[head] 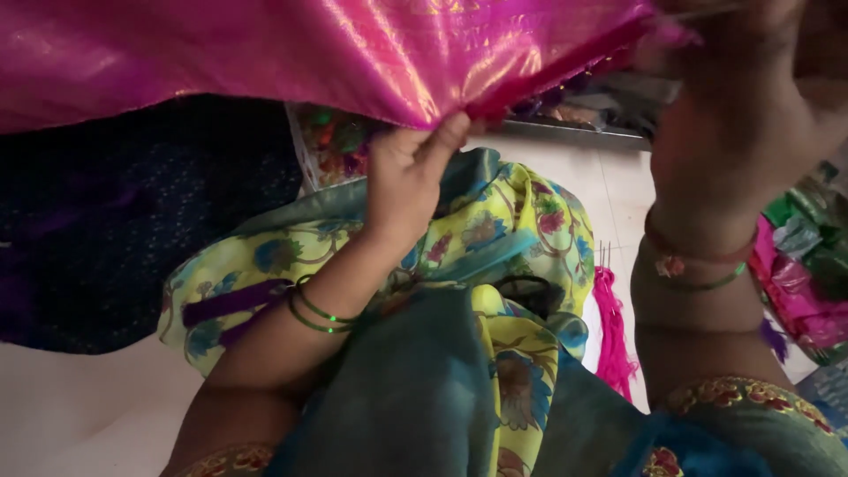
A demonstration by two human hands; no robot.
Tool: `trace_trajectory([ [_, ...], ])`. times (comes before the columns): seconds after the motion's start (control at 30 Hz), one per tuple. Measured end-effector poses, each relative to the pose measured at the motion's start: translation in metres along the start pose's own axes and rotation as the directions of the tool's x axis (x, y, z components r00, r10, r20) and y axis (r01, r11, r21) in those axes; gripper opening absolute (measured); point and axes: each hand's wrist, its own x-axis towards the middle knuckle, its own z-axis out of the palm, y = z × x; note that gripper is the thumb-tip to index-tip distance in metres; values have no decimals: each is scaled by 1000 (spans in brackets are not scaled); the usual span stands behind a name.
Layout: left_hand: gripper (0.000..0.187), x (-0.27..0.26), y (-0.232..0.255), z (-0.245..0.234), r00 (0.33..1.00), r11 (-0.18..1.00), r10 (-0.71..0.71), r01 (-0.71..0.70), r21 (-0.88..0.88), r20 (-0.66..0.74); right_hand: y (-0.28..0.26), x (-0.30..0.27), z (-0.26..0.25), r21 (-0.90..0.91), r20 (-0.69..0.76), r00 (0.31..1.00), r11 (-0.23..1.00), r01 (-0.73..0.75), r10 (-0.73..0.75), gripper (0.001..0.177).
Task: The recorder is attaching decorative tassels and beads to the edge of a pink saree.
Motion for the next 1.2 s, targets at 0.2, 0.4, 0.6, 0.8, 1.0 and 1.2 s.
trace_trajectory([
  [0.2, 20, 1, 47, -2, 765, 241, 467, -593, 768, 443, 0, -37, 3, 80, 38, 975, 972, -222, 220, 25],
  [0.4, 16, -4, 27, 5, 783, 274, 461, -574, 772, 418, 58, -101, 55, 130, 80, 919, 910, -393, 385, 33],
  [0.6, 20, -8, 14, 4, 947, 943, -317, 321, 91, -56, 104, -76, 75, 163, 239, 947, 952, -259, 217, 44],
  [0.8, 18, -4, -19, -11, 947, 942, -320, 316, -113, -21, 99, -2, 96, 311, 161, 937, 885, -346, 310, 43],
  [1.0, 19, -4, -9, -24, 970, 671, 236, -125, 731, -51, 99, 23, 118, 345, 86, 898, 833, -433, 431, 24],
  [1.2, 27, 17, 19, -22, 992, 904, 106, -128, 407, 75, 121, -3, 108, 200, -26, 975, 956, -213, 223, 15],
])
